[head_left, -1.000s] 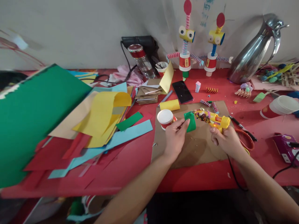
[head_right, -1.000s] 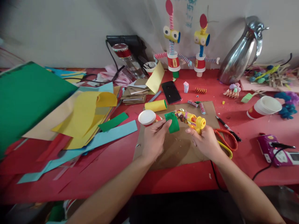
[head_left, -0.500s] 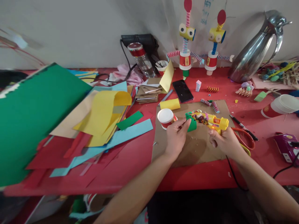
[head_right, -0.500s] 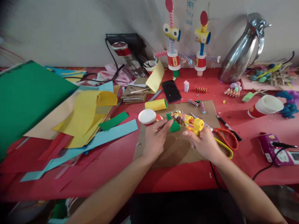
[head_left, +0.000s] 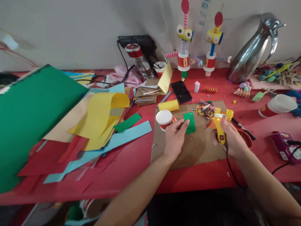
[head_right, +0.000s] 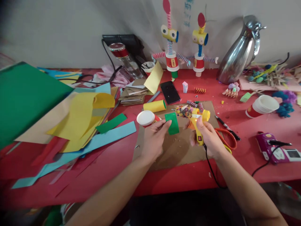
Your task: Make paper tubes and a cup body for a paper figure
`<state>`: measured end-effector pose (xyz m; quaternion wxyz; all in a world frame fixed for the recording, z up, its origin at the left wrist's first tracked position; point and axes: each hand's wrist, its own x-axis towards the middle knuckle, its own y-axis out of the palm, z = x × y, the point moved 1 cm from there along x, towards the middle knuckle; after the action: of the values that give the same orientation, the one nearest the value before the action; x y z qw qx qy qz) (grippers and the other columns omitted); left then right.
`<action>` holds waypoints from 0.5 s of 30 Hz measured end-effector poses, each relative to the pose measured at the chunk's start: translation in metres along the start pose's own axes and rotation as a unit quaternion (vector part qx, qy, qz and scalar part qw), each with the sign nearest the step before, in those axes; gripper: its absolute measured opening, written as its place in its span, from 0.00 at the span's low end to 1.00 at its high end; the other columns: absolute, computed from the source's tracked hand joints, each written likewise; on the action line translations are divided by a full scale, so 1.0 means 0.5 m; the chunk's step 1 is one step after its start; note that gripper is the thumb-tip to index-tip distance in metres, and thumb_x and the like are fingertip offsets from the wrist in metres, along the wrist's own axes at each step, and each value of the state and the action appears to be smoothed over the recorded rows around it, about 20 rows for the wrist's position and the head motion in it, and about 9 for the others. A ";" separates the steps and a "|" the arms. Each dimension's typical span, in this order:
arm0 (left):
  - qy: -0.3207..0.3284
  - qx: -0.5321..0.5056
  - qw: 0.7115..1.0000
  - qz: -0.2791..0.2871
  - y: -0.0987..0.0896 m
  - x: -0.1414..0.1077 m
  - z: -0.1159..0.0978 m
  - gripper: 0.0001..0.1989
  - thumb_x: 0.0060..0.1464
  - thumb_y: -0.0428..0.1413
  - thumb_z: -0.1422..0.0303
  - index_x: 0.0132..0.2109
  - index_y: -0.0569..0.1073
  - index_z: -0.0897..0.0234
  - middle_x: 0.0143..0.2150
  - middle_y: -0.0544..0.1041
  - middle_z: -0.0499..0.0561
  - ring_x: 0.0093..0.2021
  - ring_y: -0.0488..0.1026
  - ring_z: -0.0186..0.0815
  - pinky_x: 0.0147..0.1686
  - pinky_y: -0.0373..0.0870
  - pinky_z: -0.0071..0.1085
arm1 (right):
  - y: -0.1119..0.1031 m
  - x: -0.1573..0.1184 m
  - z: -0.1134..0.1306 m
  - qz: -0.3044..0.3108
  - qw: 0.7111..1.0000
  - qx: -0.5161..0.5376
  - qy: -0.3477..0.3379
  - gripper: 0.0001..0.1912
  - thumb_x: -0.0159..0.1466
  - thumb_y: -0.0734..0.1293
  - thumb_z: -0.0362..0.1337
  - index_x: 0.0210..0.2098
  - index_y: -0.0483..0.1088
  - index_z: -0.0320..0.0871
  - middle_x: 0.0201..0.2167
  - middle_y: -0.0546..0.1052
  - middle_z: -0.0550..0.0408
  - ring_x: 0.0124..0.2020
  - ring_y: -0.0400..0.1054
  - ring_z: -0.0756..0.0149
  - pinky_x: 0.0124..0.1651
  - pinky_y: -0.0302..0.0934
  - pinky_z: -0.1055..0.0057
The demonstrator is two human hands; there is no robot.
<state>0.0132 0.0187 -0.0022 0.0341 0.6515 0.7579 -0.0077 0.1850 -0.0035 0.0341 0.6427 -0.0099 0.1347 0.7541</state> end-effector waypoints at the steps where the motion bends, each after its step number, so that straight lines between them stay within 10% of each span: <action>1: -0.001 0.004 1.000 -0.005 0.000 0.001 0.001 0.15 0.50 0.62 0.58 0.25 0.71 0.64 0.23 0.60 0.43 0.27 0.54 0.29 0.26 0.52 0.27 | -0.002 0.001 0.001 -0.005 1.000 0.022 -0.003 0.21 0.62 0.64 0.56 0.36 0.70 0.42 0.21 0.72 0.60 0.14 0.57 0.76 0.19 0.51 0.74; 15: 0.011 0.014 1.000 -0.011 0.000 0.004 -0.001 0.18 0.47 0.63 0.56 0.22 0.68 0.63 0.23 0.56 0.43 0.26 0.51 0.29 0.25 0.49 0.28 | 0.000 0.009 -0.018 -0.029 0.992 -0.083 -0.086 0.26 0.57 0.68 0.62 0.26 0.64 0.45 0.15 0.64 0.65 0.15 0.57 0.75 0.20 0.54 0.73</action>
<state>0.0132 0.0206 -0.0018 0.0168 0.6435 0.7651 -0.0117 0.1828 -0.0013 0.0245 0.6706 -0.0021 0.0155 0.7416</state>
